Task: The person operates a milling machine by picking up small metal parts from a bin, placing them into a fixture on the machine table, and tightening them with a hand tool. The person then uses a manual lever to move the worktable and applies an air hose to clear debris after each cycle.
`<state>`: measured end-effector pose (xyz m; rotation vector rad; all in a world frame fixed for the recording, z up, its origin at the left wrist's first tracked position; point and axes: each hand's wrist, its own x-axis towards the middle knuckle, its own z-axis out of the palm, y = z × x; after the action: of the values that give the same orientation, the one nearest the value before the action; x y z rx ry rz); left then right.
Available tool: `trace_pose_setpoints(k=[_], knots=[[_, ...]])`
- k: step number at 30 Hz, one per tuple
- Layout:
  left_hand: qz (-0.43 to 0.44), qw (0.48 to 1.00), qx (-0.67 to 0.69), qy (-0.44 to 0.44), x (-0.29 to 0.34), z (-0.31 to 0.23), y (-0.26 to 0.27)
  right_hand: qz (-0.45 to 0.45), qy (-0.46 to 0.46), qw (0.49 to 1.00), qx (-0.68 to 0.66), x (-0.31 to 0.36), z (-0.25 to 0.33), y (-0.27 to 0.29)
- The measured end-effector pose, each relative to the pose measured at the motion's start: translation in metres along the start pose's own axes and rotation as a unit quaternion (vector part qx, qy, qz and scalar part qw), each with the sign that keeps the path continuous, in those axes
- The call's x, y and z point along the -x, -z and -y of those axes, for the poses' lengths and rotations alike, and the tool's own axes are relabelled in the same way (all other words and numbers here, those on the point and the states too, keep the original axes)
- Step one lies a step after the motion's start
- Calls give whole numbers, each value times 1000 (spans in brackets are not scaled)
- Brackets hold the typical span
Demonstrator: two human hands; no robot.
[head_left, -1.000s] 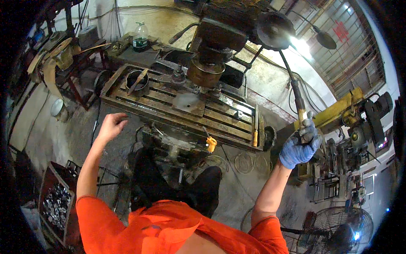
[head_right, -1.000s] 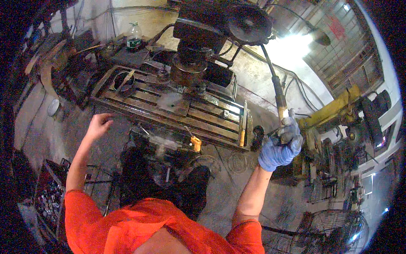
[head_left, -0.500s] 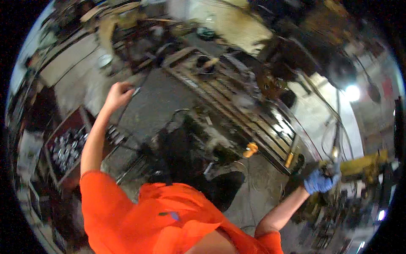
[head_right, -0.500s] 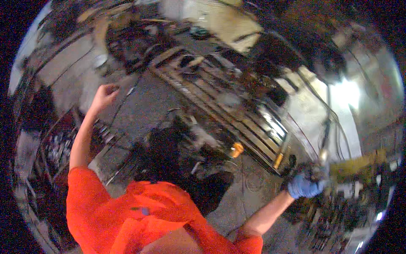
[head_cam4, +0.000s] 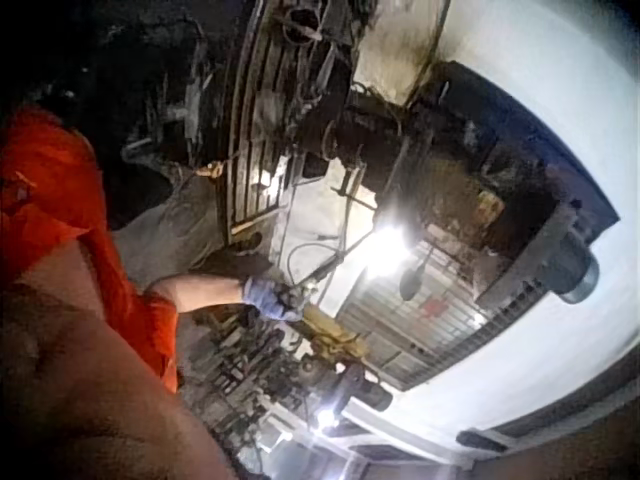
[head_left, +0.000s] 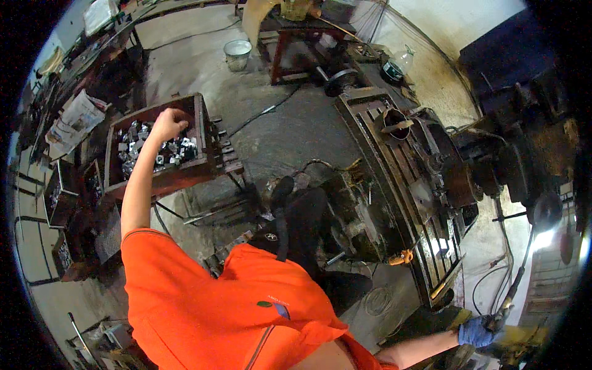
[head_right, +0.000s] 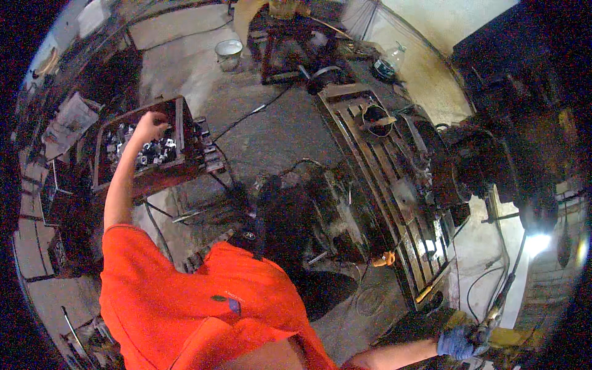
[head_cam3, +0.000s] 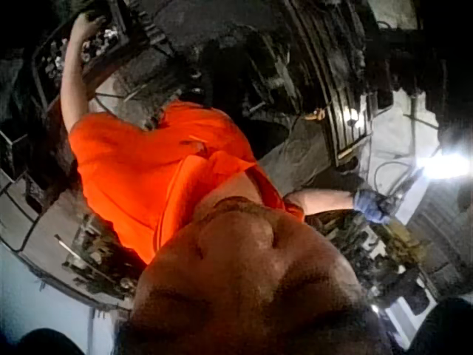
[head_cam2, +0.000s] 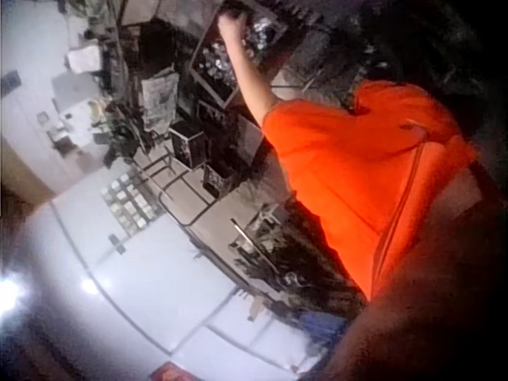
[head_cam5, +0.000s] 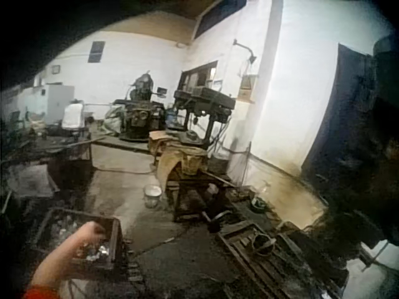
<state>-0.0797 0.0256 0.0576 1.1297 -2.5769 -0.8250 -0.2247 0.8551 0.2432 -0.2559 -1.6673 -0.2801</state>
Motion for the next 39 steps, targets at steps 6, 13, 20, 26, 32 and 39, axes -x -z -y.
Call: trace_pose_setpoints(k=[6, 13, 20, 26, 32, 39], knots=[[99, 957, -262, 73, 5, 18, -38, -106, 59, 992, 31, -15, 4, 1], [117, 974, -194, 1, -19, 84, -74, -37, -136, 847, -513, -40, 14, 6], [147, 978, 143, -45, -36, 107, -82, -12, -147, 885, -442, -72, -1, -4], [147, 988, 33, -10, -51, 108, -98, 80, -115, 673, -726, -123, -13, -9], [149, 988, -35, 23, -61, 134, -97, -13, 76, 938, -338, -178, -17, -4], [96, 915, 377, 105, -44, 141, -55, -97, 55, 988, -108, -70, -11, 32]])
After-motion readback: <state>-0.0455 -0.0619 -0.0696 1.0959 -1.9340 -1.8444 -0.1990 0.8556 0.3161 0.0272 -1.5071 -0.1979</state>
